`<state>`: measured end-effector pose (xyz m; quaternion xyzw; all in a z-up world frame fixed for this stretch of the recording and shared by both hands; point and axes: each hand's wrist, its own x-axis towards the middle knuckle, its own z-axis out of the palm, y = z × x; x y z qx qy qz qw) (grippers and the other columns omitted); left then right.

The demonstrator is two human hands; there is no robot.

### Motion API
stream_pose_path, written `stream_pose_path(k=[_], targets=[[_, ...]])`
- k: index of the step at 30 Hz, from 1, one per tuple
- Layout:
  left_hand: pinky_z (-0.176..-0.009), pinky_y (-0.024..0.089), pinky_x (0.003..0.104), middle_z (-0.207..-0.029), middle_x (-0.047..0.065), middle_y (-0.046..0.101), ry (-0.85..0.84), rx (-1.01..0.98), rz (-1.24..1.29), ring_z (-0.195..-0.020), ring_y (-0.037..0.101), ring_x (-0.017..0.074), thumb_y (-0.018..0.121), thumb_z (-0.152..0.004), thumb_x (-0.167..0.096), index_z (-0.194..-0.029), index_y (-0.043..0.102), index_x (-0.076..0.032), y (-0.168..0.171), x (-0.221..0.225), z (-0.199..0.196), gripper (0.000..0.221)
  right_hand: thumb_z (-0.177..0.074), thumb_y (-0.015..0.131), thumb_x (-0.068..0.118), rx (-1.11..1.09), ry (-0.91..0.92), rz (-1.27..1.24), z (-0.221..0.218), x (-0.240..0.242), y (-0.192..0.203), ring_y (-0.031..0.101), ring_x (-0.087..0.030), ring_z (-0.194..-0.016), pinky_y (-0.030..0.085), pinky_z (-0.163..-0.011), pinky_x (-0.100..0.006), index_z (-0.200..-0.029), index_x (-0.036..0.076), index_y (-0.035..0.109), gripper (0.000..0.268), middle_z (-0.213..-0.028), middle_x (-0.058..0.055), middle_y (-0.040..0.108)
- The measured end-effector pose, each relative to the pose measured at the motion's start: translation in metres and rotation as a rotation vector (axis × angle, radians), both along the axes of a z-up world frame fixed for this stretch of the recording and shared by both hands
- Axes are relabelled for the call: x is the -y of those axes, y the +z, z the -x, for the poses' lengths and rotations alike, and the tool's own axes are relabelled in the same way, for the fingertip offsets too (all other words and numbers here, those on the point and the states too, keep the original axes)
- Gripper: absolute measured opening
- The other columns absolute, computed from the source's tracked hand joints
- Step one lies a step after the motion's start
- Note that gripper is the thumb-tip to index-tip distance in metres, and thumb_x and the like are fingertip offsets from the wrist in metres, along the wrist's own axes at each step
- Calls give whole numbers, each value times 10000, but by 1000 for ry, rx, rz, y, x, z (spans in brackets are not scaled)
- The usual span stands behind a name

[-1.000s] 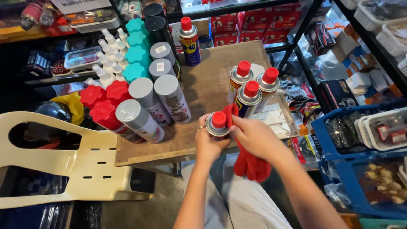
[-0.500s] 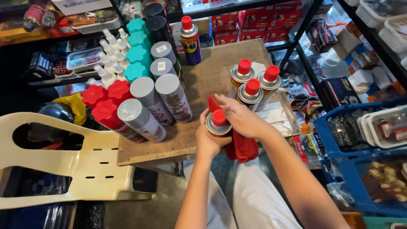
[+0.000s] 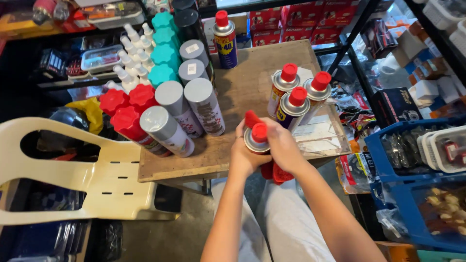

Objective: The person is wiping down various spray cans with a red rag and arranging them on a wooden table.

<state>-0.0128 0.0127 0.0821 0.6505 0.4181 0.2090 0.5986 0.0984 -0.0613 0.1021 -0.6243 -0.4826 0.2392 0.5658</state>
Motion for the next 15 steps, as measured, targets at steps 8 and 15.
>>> stream_pose_path(k=[8, 15], targets=[[-1182, 184, 634, -1463, 96, 558, -227, -178, -166, -1437, 442, 330, 995, -427, -171, -1515, 365, -271, -10, -20, 2, 1262, -1005, 129, 689, 85, -42, -9, -4, 29, -3, 533, -362, -1346, 353, -1159, -526, -1393, 63, 612, 881, -1397, -199, 616], [-1123, 393, 582, -1396, 349, 479, 187, 256, -413, -1324, 462, 554, 740, -730, 77, -1503, 358, 26, -17, 68, 7, 864, -1078, 190, 551, 191, -102, -15, 9, 48, 16, 506, -433, -1358, 361, -1150, -548, -1394, -25, 592, 771, -1381, -290, 593]])
